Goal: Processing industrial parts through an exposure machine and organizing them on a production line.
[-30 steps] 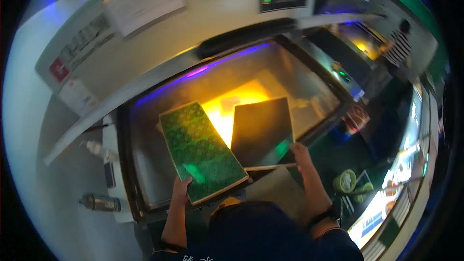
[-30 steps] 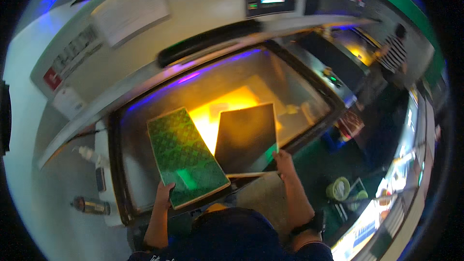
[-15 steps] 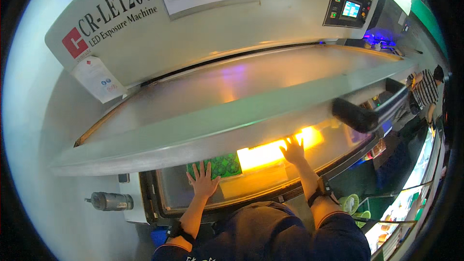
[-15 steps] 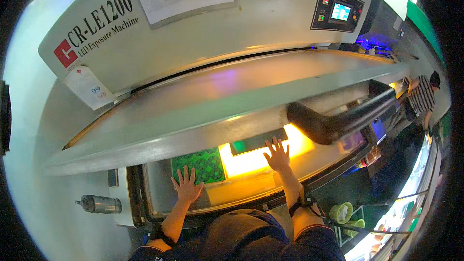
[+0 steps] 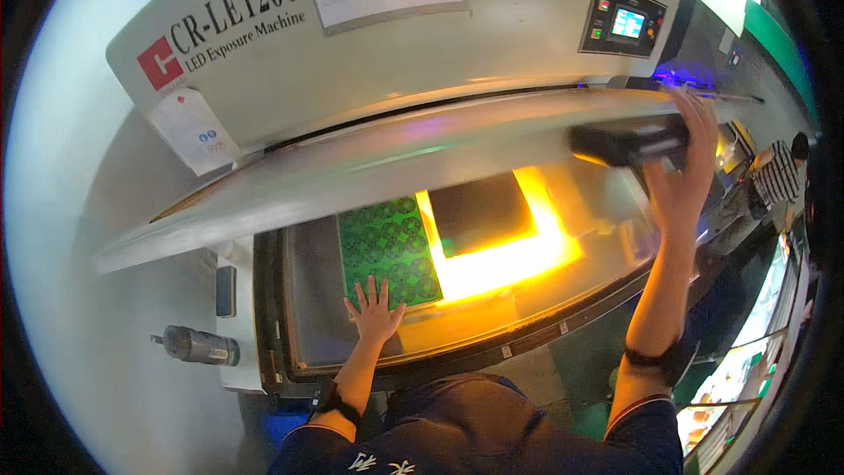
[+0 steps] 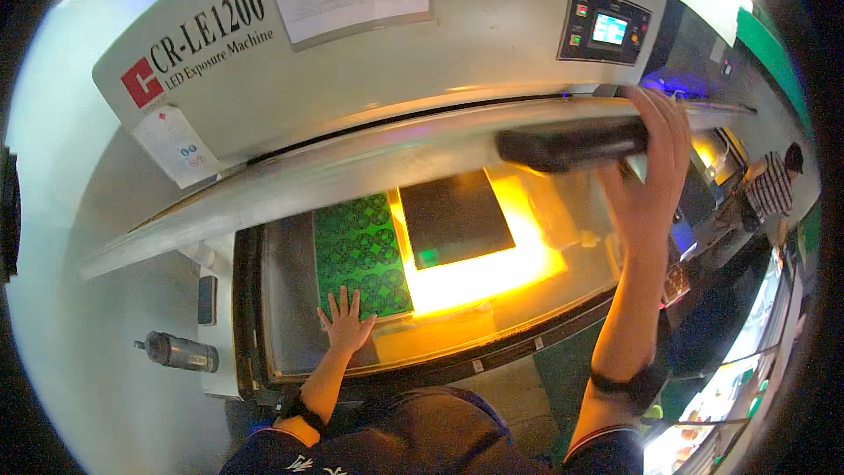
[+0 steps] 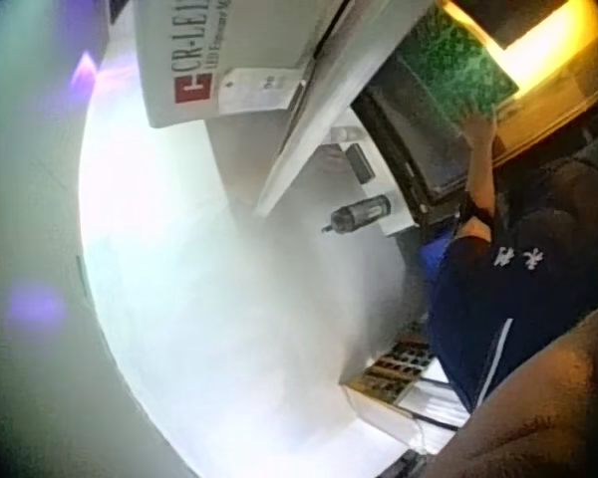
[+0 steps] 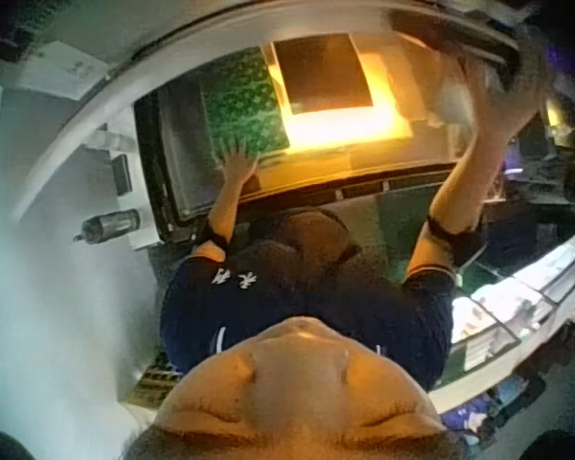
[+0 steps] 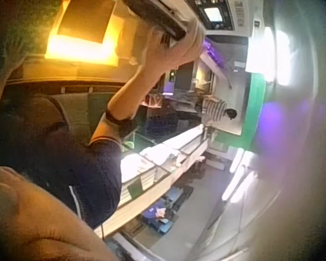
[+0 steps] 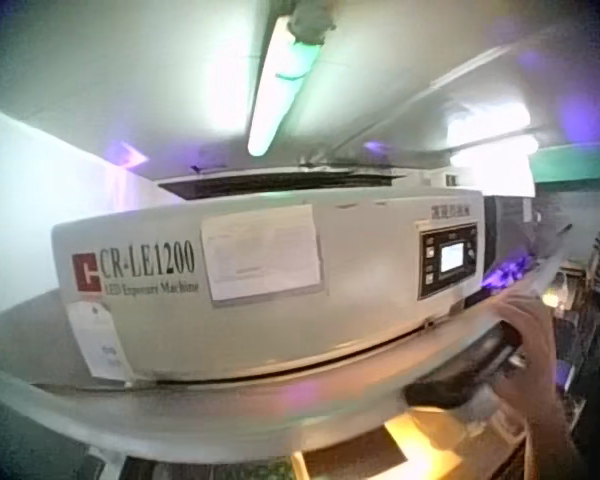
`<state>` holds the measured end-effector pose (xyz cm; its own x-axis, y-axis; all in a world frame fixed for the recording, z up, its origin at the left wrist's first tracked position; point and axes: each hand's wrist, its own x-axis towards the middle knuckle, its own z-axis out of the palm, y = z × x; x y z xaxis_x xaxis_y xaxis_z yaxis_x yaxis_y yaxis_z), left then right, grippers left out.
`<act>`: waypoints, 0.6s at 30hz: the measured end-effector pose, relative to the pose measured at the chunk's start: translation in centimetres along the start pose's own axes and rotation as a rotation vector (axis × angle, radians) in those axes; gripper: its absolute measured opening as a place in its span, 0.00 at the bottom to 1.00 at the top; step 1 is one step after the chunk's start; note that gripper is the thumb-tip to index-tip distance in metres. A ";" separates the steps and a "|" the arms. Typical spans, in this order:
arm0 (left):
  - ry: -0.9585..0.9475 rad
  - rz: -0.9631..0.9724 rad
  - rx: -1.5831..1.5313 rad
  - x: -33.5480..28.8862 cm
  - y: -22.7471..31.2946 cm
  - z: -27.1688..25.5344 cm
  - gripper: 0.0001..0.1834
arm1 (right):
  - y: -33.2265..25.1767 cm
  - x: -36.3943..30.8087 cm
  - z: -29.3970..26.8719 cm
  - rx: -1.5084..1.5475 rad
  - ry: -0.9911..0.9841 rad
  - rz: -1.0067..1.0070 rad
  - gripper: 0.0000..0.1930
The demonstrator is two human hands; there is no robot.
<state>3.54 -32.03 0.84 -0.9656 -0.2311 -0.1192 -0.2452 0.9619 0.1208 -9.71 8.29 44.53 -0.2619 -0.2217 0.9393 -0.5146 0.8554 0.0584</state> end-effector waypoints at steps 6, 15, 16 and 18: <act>-0.064 -0.001 -0.028 0.2 1.6 -0.8 0.44 | 0.5 -1.2 -4.0 -0.010 -0.230 0.021 0.16; -0.380 0.434 -0.657 -11.6 14.6 -2.6 0.33 | -4.0 -20.6 -10.8 0.069 -0.937 0.154 0.11; -0.365 0.682 -0.884 -13.2 16.4 -3.7 0.31 | -4.7 -22.6 -10.6 0.002 -1.130 0.122 0.11; -0.716 1.009 -0.974 -15.6 18.2 -1.0 0.29 | -5.7 -28.6 -8.9 -0.086 -1.453 0.013 0.14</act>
<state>14.02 -11.08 5.84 -0.5886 0.8084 0.0102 0.2169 0.1458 0.9652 8.04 13.92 20.36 -0.8718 -0.4376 -0.2202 -0.4696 0.8745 0.1214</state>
